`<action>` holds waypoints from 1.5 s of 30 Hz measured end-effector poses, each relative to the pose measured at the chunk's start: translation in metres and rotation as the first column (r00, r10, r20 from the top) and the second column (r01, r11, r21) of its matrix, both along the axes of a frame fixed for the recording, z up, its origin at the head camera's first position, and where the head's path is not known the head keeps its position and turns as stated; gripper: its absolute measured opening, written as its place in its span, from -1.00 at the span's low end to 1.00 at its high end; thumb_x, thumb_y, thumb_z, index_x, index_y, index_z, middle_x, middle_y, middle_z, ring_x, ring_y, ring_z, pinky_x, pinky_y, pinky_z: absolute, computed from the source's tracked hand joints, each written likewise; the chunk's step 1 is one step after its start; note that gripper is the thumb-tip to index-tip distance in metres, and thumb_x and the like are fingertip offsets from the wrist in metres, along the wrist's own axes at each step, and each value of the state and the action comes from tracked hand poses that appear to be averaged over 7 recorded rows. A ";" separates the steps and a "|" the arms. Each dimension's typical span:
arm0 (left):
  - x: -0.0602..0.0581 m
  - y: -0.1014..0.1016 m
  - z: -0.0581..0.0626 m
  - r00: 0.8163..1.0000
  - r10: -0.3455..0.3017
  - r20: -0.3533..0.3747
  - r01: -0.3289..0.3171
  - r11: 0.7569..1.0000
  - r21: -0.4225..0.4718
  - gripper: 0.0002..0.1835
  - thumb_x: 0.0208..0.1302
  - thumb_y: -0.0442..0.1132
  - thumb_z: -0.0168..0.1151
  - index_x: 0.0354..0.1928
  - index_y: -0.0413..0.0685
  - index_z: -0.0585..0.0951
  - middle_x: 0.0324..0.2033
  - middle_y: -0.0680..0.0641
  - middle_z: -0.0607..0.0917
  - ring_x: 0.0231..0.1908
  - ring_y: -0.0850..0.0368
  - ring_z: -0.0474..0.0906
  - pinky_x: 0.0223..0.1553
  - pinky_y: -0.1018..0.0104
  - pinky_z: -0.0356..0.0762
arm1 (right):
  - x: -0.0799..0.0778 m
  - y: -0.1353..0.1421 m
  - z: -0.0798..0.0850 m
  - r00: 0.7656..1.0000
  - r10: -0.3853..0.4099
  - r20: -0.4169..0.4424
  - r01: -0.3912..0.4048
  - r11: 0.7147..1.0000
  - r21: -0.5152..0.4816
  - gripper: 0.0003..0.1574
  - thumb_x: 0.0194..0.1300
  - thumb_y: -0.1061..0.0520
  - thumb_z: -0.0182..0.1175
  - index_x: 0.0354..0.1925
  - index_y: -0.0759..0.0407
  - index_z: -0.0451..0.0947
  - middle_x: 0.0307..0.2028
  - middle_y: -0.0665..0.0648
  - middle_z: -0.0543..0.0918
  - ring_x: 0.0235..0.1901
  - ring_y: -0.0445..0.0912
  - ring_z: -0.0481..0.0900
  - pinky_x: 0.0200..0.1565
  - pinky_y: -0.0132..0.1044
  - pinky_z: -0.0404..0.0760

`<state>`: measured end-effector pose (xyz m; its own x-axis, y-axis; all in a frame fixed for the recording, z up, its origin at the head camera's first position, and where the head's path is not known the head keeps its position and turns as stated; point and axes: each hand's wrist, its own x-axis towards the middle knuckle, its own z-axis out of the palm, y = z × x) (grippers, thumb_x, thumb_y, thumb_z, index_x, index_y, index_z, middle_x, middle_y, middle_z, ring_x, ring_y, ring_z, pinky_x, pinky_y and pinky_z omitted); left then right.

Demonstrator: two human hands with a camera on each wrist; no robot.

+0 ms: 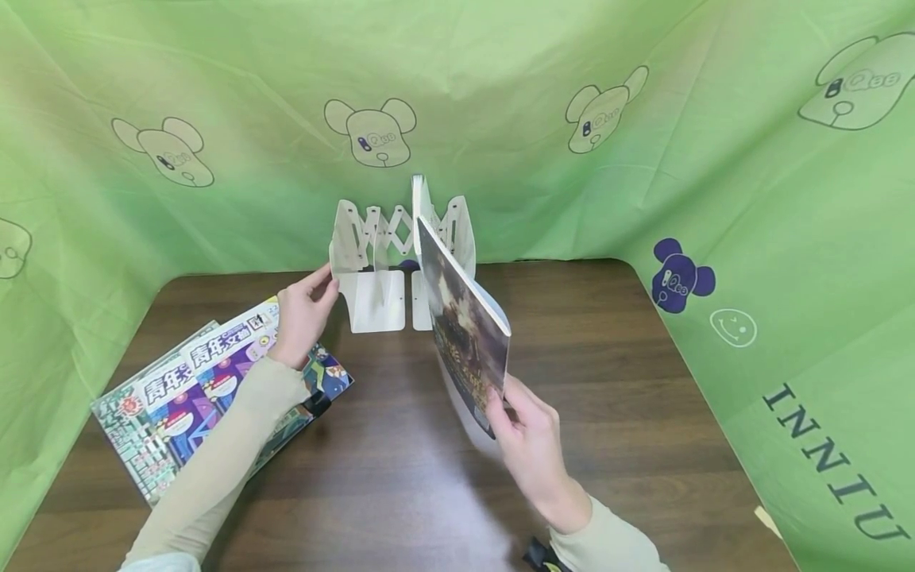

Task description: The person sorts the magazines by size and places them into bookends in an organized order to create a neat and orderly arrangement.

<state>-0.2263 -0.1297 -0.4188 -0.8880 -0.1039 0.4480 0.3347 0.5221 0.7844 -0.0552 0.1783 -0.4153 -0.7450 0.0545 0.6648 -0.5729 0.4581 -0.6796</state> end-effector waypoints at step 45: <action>-0.001 0.000 -0.002 1.000 0.008 -0.012 -0.008 1.000 -0.005 -0.64 0.46 -0.39 0.25 0.24 -0.28 0.64 0.05 -0.31 0.73 -0.17 -0.16 0.81 -0.16 0.11 0.78 | -0.109 -0.089 -0.035 0.998 -0.052 -0.042 0.053 0.998 0.022 -0.57 0.40 0.36 0.14 0.17 0.21 0.69 -0.02 0.21 0.78 -0.12 0.08 0.73 -0.12 0.00 0.76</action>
